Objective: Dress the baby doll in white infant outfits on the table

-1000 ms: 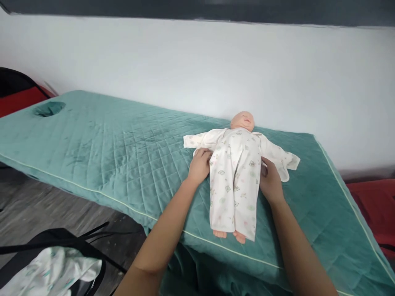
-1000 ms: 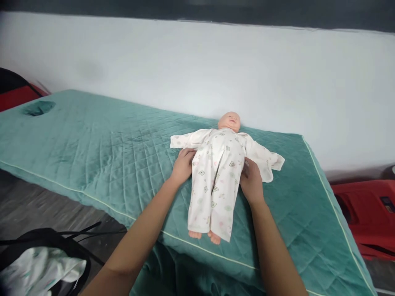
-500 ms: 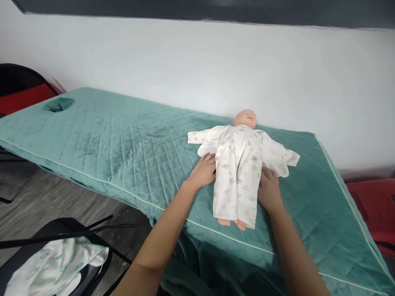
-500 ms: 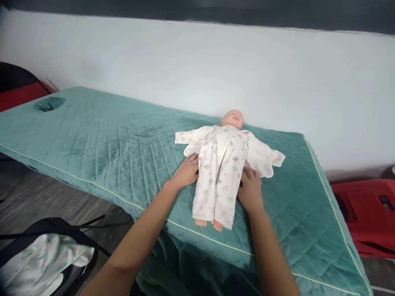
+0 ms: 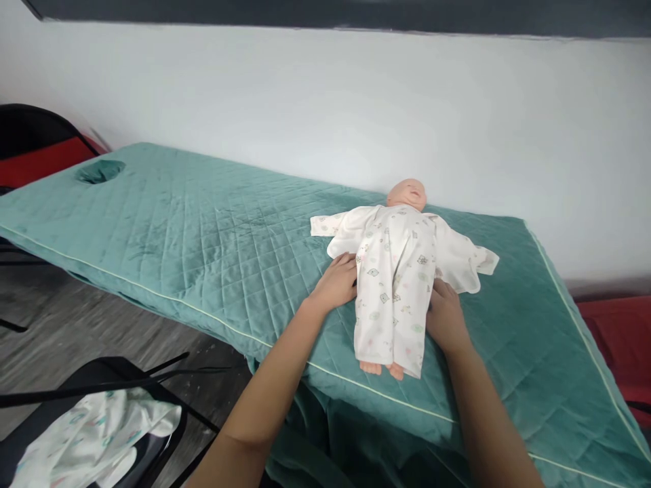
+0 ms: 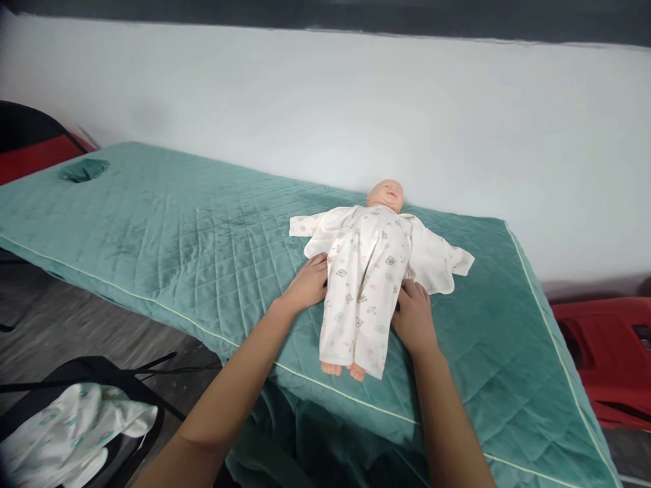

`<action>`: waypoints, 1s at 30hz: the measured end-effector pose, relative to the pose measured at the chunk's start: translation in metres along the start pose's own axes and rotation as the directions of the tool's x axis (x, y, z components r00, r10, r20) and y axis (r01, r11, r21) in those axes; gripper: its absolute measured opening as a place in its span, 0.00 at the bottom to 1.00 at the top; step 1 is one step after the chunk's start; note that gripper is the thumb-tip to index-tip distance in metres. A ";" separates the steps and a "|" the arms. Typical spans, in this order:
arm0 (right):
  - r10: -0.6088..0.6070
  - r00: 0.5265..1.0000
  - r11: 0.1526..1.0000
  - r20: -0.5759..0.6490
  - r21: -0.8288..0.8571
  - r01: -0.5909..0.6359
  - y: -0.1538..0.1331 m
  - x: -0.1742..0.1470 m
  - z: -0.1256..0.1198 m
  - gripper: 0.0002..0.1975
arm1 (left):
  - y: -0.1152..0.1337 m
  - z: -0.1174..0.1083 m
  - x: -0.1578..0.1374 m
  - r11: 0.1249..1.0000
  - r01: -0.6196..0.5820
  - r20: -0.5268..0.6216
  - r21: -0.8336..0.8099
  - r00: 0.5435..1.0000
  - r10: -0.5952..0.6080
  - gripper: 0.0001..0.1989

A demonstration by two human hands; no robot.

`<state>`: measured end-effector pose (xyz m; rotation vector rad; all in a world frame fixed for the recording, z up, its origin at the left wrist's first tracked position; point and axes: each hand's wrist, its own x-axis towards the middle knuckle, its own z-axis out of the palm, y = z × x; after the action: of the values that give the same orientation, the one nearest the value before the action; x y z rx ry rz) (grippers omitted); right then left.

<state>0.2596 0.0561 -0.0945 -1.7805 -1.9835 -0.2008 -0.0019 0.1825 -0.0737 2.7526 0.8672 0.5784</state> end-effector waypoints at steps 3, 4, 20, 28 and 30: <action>-0.013 1.000 1.000 -0.009 0.014 0.014 0.001 0.000 0.000 0.09 | 0.000 0.000 0.000 0.999 -0.027 0.004 0.035 1.000 0.027 0.10; -0.018 1.000 1.000 -0.010 0.015 0.019 0.001 0.000 0.000 0.08 | 0.000 0.001 0.000 0.998 -0.042 0.013 0.051 0.999 0.042 0.09; -0.008 0.999 0.999 0.042 -0.032 0.009 0.002 0.002 0.005 0.11 | 0.011 0.006 0.009 0.988 -0.155 -0.049 -0.023 0.987 0.154 0.21; -0.044 0.999 0.999 -0.001 0.030 0.044 -0.003 0.001 0.000 0.18 | 0.029 0.006 0.017 0.980 -0.139 -0.053 -0.145 0.990 0.132 0.20; -0.024 1.000 0.999 0.016 0.030 0.024 -0.003 0.001 -0.001 0.16 | 0.030 0.006 0.017 0.978 -0.124 -0.043 -0.166 0.992 0.118 0.20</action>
<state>0.2570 0.0566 -0.0929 -1.7456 -2.0099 -0.1639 0.0291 0.1675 -0.0651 2.6614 0.6285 0.6868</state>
